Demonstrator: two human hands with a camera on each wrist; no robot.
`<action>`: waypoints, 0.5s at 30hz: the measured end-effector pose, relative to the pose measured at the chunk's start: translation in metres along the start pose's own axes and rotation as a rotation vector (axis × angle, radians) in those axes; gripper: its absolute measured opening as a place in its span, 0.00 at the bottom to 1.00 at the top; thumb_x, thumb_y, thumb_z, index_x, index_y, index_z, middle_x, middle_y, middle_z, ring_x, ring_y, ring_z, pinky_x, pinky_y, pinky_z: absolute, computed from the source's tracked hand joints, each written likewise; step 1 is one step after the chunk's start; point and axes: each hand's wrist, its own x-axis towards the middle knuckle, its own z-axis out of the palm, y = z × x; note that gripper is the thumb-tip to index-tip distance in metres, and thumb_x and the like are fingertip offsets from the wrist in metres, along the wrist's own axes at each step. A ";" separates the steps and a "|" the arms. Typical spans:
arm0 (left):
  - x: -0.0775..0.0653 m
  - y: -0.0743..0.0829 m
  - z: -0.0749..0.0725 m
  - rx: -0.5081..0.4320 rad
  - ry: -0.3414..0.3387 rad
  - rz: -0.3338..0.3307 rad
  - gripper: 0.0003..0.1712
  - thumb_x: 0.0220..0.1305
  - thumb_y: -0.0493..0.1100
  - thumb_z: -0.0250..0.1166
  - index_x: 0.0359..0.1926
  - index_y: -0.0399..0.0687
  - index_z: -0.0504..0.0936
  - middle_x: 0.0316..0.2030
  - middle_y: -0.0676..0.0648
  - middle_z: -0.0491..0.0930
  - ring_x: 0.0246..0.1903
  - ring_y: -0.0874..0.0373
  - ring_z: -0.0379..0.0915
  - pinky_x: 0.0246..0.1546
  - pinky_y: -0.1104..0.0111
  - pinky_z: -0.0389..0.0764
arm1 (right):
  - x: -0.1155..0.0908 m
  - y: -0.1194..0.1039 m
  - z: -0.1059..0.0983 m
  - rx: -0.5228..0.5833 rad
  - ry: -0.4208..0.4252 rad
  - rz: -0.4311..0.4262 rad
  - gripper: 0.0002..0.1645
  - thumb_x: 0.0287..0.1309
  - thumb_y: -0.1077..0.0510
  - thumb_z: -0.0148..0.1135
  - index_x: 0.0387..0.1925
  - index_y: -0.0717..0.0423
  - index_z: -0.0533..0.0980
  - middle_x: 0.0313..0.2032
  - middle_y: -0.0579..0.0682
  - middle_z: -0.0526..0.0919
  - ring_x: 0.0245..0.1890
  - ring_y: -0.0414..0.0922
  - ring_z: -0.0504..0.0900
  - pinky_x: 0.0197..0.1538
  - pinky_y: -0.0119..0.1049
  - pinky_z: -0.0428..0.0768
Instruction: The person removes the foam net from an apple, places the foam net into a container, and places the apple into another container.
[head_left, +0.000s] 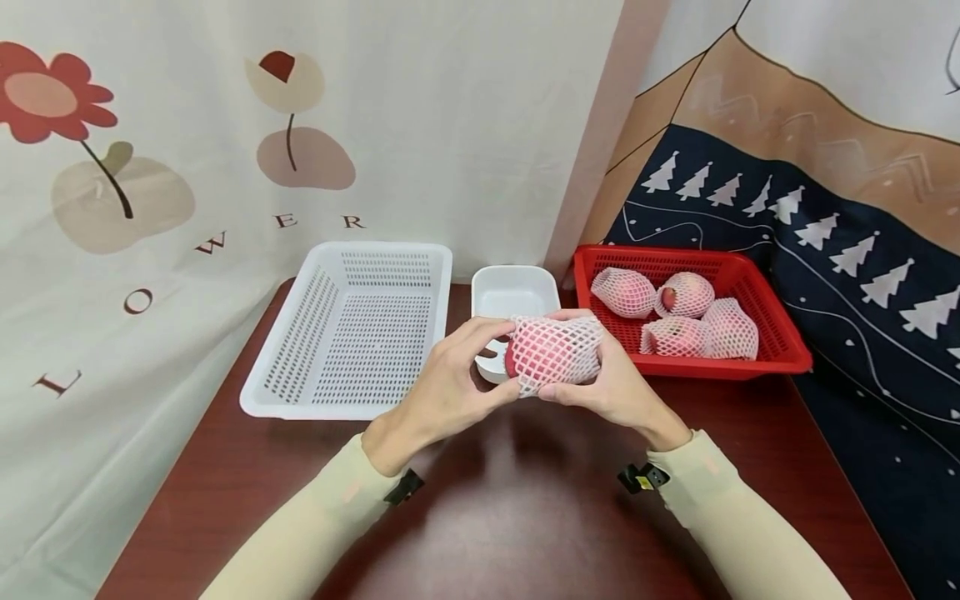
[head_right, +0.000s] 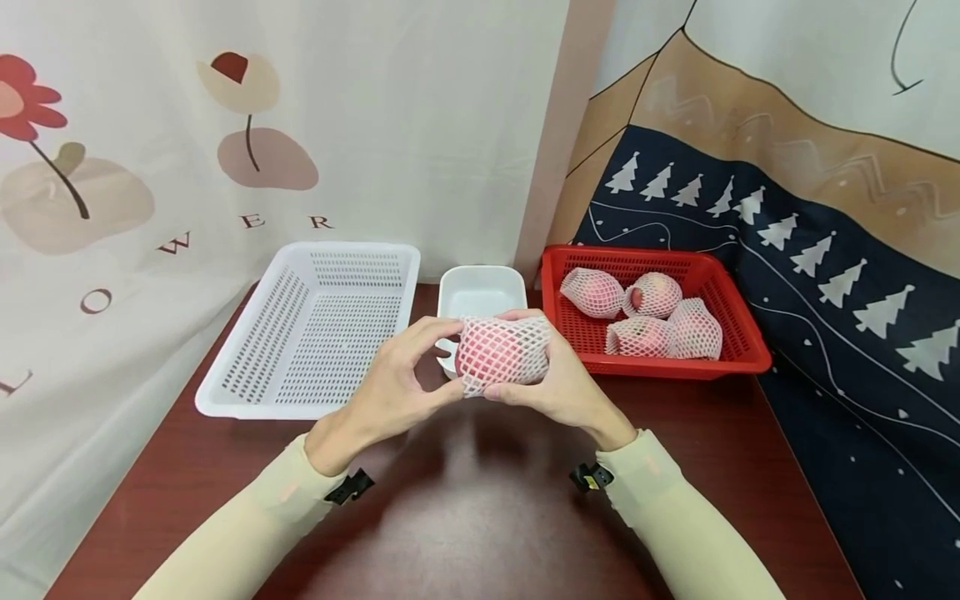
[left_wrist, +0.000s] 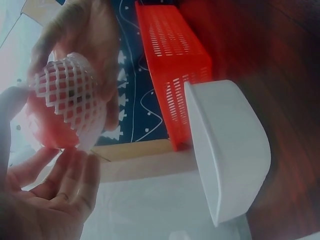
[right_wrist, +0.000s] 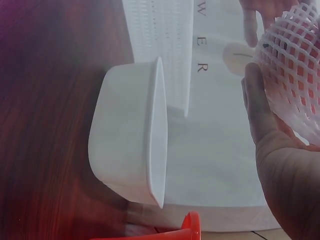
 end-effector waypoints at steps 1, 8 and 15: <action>0.001 0.000 0.000 -0.012 -0.007 0.001 0.39 0.64 0.41 0.84 0.74 0.39 0.84 0.66 0.43 0.88 0.63 0.48 0.89 0.59 0.57 0.96 | 0.000 -0.001 0.000 -0.002 -0.001 0.000 0.57 0.55 0.62 0.90 0.81 0.47 0.68 0.73 0.51 0.80 0.67 0.52 0.84 0.64 0.35 0.92; 0.004 0.003 -0.006 -0.104 -0.053 -0.029 0.42 0.64 0.36 0.85 0.77 0.38 0.81 0.69 0.42 0.86 0.62 0.50 0.89 0.57 0.66 0.96 | 0.003 -0.003 0.005 0.001 -0.004 0.000 0.58 0.55 0.60 0.93 0.81 0.47 0.68 0.73 0.52 0.81 0.66 0.52 0.85 0.63 0.34 0.92; 0.004 0.002 -0.009 -0.088 -0.114 -0.045 0.45 0.64 0.37 0.86 0.80 0.38 0.79 0.73 0.42 0.84 0.65 0.49 0.87 0.57 0.67 0.95 | 0.005 0.003 0.007 -0.008 -0.005 -0.002 0.60 0.53 0.58 0.95 0.81 0.49 0.68 0.74 0.55 0.80 0.66 0.54 0.84 0.63 0.34 0.92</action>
